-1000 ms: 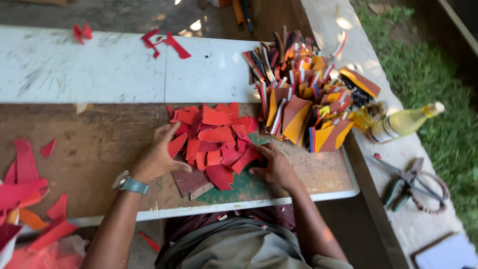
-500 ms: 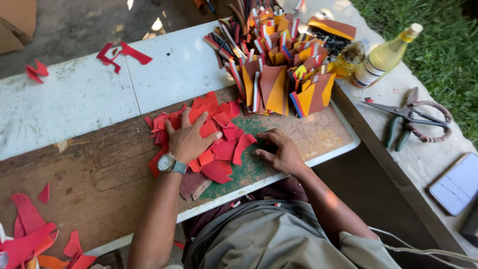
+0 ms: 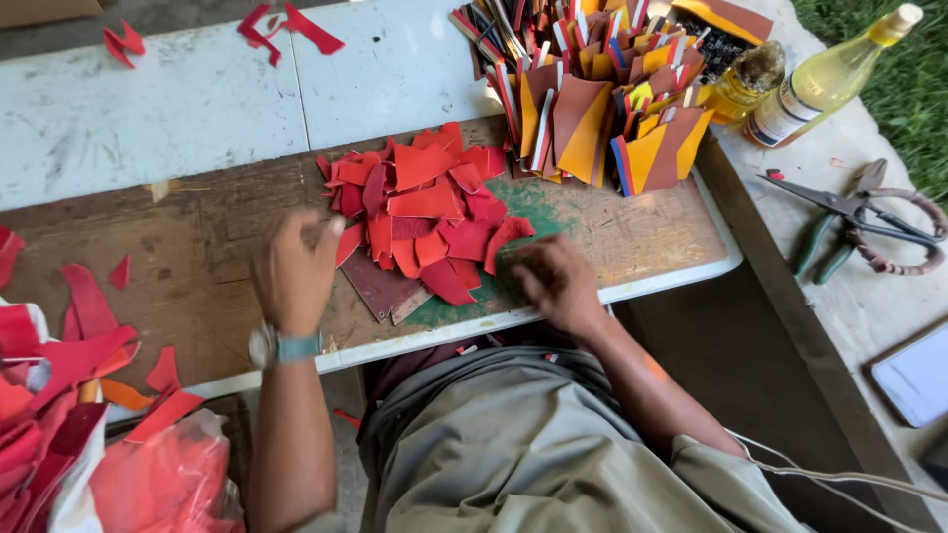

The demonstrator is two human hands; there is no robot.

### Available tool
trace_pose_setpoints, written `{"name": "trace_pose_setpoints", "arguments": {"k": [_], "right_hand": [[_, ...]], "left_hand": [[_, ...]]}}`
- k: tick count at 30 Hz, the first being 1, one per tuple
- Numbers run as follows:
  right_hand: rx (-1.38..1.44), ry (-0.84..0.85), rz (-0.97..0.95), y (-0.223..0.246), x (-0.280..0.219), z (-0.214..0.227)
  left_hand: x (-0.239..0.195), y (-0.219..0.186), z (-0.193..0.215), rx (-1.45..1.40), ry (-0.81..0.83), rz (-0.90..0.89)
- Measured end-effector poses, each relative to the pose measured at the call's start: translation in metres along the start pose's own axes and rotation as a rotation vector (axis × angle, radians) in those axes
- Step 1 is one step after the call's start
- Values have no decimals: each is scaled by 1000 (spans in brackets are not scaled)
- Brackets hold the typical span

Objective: The person sorts colorful material pieces on a table, separating them into piles by color and shape. They handle the pieces by hand, moving them from a large sack onto the table and arranging them into organized stacks.

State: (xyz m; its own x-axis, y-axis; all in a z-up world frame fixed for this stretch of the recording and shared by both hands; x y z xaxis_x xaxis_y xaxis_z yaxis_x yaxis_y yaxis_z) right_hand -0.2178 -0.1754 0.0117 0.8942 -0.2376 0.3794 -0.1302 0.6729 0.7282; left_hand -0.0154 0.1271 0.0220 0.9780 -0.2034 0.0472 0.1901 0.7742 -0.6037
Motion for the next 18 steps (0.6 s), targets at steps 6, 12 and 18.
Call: {"name": "trace_pose_setpoints", "arguments": {"k": [6, 12, 18], "right_hand": [[-91, 234, 262, 43, 0, -49], [-162, 306, 251, 45, 22, -65], [-157, 307, 306, 25, 30, -76]], "left_hand": [[-44, 5, -17, 306, -176, -148], [-14, 27, -51, -8, -81, -138], [7, 33, -41, -278, 70, -2]]}}
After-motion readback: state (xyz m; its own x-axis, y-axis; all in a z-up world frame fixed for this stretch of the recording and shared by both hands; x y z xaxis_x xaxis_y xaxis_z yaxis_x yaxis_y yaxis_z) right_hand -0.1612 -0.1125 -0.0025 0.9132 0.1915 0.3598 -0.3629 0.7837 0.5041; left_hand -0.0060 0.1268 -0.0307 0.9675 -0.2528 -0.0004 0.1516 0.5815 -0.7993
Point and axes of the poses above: each hand's wrist, its own x-axis towards the middle knuckle, its own z-axis out of the back of the hand, y = z × x, the point moved 3 cm from there along x, towards the middle knuckle, and after that the axes turned 1 degree about y, right-handed, at the moved point
